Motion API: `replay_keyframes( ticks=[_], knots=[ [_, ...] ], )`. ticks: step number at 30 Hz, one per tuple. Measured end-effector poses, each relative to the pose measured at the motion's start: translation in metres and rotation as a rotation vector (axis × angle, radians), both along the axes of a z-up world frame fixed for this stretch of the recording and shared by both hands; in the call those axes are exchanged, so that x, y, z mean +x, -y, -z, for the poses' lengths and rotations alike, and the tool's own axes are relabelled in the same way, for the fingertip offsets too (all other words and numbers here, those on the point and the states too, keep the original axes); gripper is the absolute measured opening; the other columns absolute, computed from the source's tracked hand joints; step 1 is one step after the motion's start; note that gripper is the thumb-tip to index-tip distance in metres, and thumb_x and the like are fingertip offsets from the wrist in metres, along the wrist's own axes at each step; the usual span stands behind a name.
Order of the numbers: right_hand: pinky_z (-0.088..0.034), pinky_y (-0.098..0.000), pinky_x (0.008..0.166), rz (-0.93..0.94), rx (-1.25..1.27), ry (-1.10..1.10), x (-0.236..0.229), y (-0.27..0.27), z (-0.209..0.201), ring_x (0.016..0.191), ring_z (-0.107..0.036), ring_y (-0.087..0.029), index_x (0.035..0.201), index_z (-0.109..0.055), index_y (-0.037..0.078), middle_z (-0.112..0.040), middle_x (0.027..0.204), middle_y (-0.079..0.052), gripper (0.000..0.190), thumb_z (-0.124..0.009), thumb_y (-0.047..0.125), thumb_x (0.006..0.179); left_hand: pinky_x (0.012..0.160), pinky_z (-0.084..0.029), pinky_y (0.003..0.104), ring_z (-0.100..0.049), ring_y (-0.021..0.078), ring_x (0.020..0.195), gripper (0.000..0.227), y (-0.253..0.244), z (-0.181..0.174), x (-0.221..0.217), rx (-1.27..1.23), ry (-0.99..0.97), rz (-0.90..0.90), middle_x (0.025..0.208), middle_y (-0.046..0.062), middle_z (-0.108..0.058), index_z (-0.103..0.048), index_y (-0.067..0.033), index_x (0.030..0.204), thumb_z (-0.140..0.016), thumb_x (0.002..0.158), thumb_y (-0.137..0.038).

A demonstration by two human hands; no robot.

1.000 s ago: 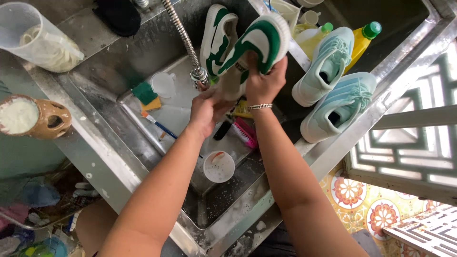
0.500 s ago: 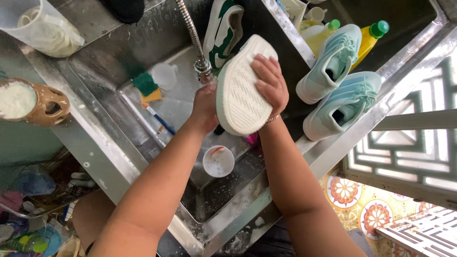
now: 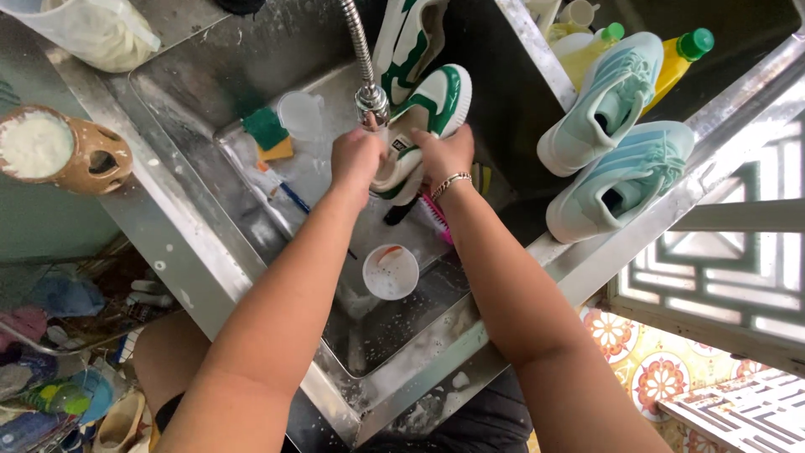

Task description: Scrubbing and rinsing a pair of sneakers and an insole in a sink.

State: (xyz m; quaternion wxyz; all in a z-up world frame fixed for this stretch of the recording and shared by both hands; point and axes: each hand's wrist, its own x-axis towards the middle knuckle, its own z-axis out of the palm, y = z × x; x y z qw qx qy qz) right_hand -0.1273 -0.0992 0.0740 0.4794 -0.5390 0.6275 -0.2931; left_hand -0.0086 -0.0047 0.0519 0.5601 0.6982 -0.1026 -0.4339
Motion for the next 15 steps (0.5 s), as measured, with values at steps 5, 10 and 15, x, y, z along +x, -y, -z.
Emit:
replay_keyframes(
  ticks=[5,10,15],
  knots=[
    [-0.061,-0.0348,0.07,-0.087,0.061,0.086,0.007,-0.002,-0.002,0.08,-0.075,-0.021,0.108,-0.065,-0.001,-0.076,0.096,-0.011,0.042,-0.084,0.01,0.073,0.061,-0.048,0.031,-0.061,0.0126,0.069,0.02,-0.001,0.002,0.022,0.026,0.031,-0.033,0.08,0.006,-0.072,-0.077,0.0017,0.091,-0.073,0.09,-0.018],
    [-0.059,-0.0354,0.061,-0.122,0.059,0.112,0.012,-0.008,-0.023,0.072,-0.073,-0.019,0.11,-0.062,0.0,-0.075,0.092,-0.009,0.044,-0.084,0.011,0.073,0.067,-0.056,0.032,-0.071,0.0143,0.076,0.027,0.001,0.005,0.032,-0.146,-0.356,-0.159,0.092,0.007,-0.077,-0.075,0.0011,0.104,-0.069,0.096,-0.024],
    [-0.061,-0.0327,0.066,-0.123,0.091,0.205,0.01,-0.009,-0.03,0.077,-0.075,-0.018,0.109,-0.064,0.0,-0.076,0.095,-0.008,0.04,-0.084,0.009,0.075,0.073,-0.06,0.036,-0.072,0.0179,0.083,0.037,0.004,-0.005,0.03,-0.224,-0.684,-0.208,0.099,0.006,-0.076,-0.074,-0.0032,0.108,-0.063,0.097,-0.036]
  ],
)
